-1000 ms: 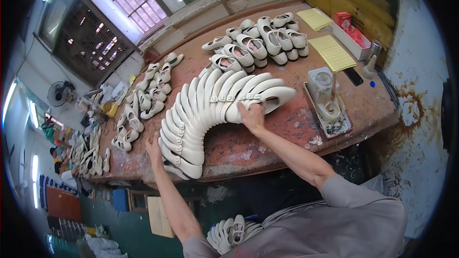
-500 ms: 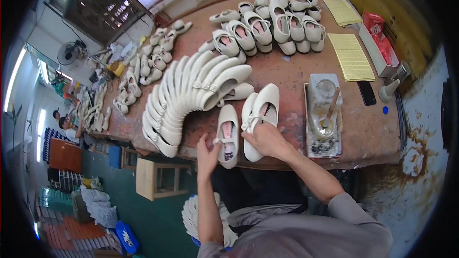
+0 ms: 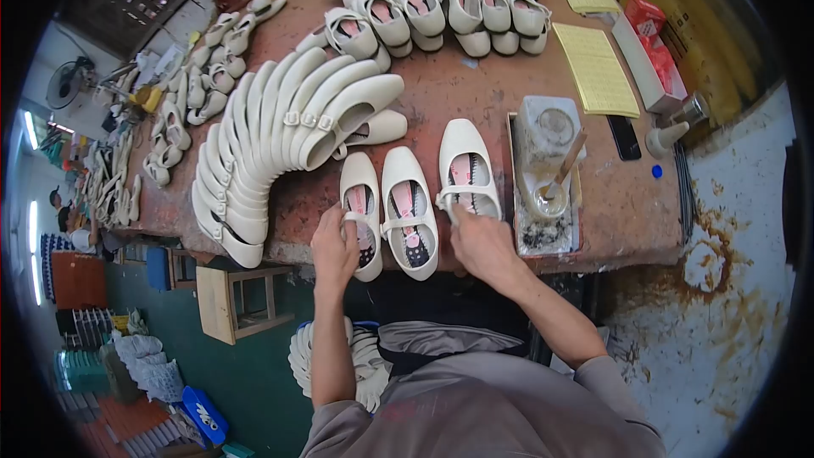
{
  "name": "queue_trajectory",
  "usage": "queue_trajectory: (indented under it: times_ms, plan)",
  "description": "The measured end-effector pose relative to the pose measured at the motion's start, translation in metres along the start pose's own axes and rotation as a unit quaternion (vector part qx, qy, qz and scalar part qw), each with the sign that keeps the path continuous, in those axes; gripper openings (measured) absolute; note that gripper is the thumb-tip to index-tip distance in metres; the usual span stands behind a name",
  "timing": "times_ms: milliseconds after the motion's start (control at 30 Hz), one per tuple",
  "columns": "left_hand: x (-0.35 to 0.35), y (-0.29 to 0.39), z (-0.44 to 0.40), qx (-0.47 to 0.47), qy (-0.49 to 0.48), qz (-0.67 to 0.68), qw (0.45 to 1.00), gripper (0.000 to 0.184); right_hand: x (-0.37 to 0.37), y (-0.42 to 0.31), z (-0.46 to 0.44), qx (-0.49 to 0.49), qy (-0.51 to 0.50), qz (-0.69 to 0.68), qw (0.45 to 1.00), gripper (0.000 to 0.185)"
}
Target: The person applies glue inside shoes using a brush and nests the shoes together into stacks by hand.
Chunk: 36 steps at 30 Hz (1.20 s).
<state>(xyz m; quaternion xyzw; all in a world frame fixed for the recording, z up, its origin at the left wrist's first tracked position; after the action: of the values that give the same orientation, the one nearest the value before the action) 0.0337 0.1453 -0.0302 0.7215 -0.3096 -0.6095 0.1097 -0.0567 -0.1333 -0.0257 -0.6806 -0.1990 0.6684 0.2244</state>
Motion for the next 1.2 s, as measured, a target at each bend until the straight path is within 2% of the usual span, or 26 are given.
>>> queue_trajectory:
  times_ms: [67, 167, 267, 367, 400, 500, 533, 633, 667, 767, 800, 833, 900, 933, 967, 1000, 1033, 1100, 1167, 1200]
  plan:
    - [0.011, 0.017, 0.0, 0.012, 0.014, 0.002, 1.0, 0.029, 0.02, -0.014, 0.012, -0.035, 0.029, 0.017, 0.999, 0.046]
    - [0.017, 0.032, -0.007, -0.024, -0.038, 0.023, 0.999, 0.038, 0.03, -0.026, 0.016, -0.031, 0.084, 0.051, 0.995, 0.045]
    - [-0.012, 0.073, -0.021, 0.145, 0.075, -0.056, 0.985, 0.045, 0.024, -0.029, 0.021, -0.001, 0.091, 0.041, 0.995, 0.042]
    - [0.018, 0.082, -0.03, 0.26, -0.191, -0.051, 0.945, 0.046, 0.022, -0.034, 0.022, 0.038, 0.091, 0.047, 0.994, 0.04]
    - [0.036, 0.08, -0.035, 0.279, -0.282, -0.15, 0.906, 0.039, 0.022, -0.037, 0.022, 0.045, 0.089, 0.053, 0.994, 0.04]
    - [0.055, 0.072, -0.046, 0.296, -0.311, -0.173, 0.887, 0.033, 0.021, -0.043, 0.023, 0.063, 0.1, 0.064, 0.991, 0.04]
    - [0.053, 0.065, -0.046, 0.336, -0.179, -0.117, 0.917, 0.029, 0.021, -0.044, 0.025, 0.072, 0.105, 0.066, 0.99, 0.04]
    - [0.041, 0.066, -0.05, 0.284, -0.102, 0.02, 0.953, 0.023, 0.035, -0.039, 0.028, 0.048, 0.126, 0.079, 0.988, 0.042]
    - [0.043, 0.064, -0.048, 0.257, -0.152, 0.054, 0.953, 0.029, 0.037, -0.039, 0.028, 0.067, 0.105, 0.067, 0.99, 0.042]
    - [0.011, 0.089, -0.025, 0.269, -0.079, 0.004, 0.96, 0.047, 0.017, -0.04, 0.034, 0.038, 0.114, -0.016, 0.993, 0.041]
    - [-0.001, 0.095, -0.011, 0.259, -0.118, 0.032, 0.958, 0.053, -0.001, -0.035, 0.038, 0.03, 0.137, -0.048, 0.989, 0.041]
    - [-0.011, 0.1, 0.006, 0.248, -0.154, 0.061, 0.955, 0.059, -0.025, -0.029, 0.042, 0.038, 0.206, -0.056, 0.976, 0.039]
    - [-0.005, 0.095, 0.032, 0.246, -0.194, 0.015, 0.95, 0.062, -0.069, 0.004, 0.044, 0.111, 0.333, -0.053, 0.935, 0.033]
    - [0.008, 0.078, 0.041, 0.235, -0.212, 0.002, 0.948, 0.062, -0.091, 0.016, 0.038, 0.142, 0.393, -0.051, 0.907, 0.038]
    - [0.017, 0.065, 0.047, 0.225, -0.231, -0.012, 0.947, 0.062, -0.108, 0.029, 0.029, 0.158, 0.415, 0.001, 0.896, 0.033]
    - [0.019, 0.056, 0.046, 0.21, -0.198, -0.008, 0.957, 0.063, -0.123, 0.042, 0.019, 0.173, 0.437, 0.053, 0.881, 0.029]
    - [0.019, 0.052, 0.042, 0.199, -0.167, -0.005, 0.966, 0.065, -0.134, 0.052, 0.006, 0.206, 0.383, 0.038, 0.899, 0.026]
    - [0.021, 0.067, 0.034, 0.163, -0.182, -0.016, 0.97, 0.069, -0.145, 0.065, -0.008, 0.277, 0.264, 0.007, 0.924, 0.025]
    - [0.02, 0.094, 0.031, 0.189, -0.26, -0.079, 0.944, 0.065, -0.139, 0.073, 0.002, 0.154, 0.242, 0.055, 0.956, 0.019]
    - [0.023, 0.099, 0.034, 0.198, -0.265, -0.092, 0.939, 0.066, -0.134, 0.069, 0.011, 0.093, 0.234, 0.086, 0.964, 0.017]
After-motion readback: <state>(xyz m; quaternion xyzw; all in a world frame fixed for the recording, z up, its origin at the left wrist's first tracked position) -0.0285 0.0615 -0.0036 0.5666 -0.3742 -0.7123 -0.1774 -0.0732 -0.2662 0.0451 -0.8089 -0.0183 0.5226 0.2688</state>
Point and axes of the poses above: each hand's wrist, its own z-axis away from the middle knuckle, its own x-axis out of the palm, y = z × x, the point moved 2 cm from there along -z, towards the middle knuckle, and after that the axes turned 1 degree about x, right-handed, at the moved point
